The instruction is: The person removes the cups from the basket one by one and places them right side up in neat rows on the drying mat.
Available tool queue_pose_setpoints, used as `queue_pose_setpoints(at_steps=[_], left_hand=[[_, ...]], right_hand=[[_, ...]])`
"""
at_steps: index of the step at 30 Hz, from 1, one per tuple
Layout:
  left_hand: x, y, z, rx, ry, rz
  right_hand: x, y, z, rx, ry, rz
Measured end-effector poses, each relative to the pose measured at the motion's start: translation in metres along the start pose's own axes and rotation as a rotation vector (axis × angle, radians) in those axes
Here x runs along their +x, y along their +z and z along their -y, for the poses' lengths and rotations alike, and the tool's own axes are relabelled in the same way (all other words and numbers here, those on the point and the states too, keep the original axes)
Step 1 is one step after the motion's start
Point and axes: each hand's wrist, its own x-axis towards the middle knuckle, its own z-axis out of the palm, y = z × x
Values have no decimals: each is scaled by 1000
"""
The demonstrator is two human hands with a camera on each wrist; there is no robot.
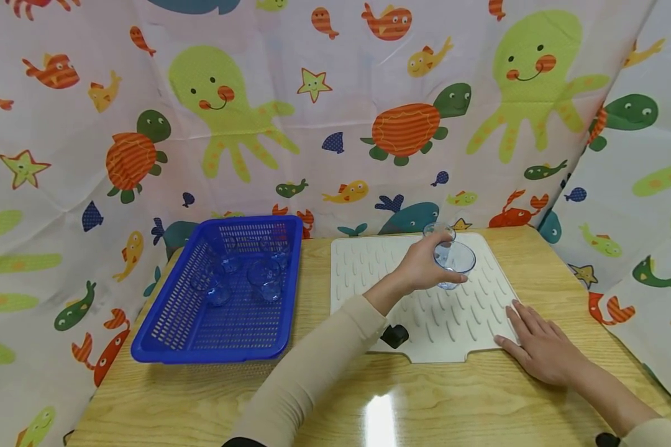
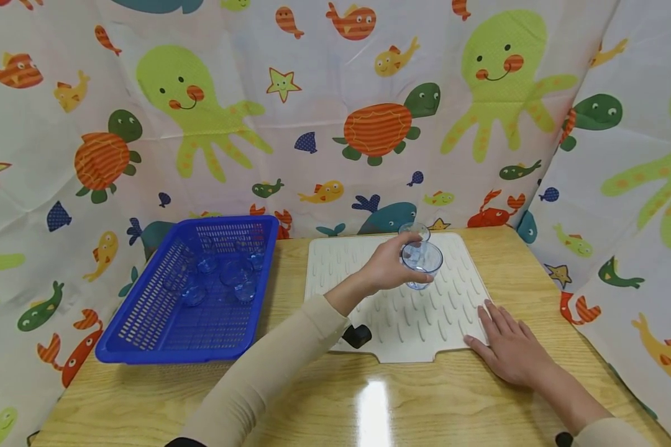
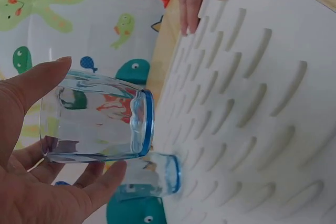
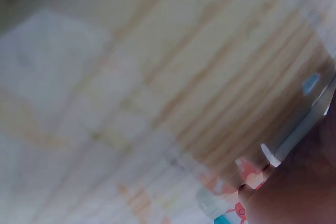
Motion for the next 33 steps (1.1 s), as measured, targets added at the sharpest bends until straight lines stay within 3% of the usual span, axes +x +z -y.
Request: queue_pose_setpoints(at_steps=[9, 18, 25, 33], left_hand=[[7, 22, 10, -16, -49, 14], [11, 40, 16, 70, -57, 45], [9, 46, 21, 54, -69, 75], [11, 49, 17, 55, -60, 79]], right_hand=[[2, 0, -4, 10, 10, 9], [1, 1, -2, -4, 8, -3], [0, 1, 0, -6, 16, 12], [0, -1, 1, 0, 15, 13]])
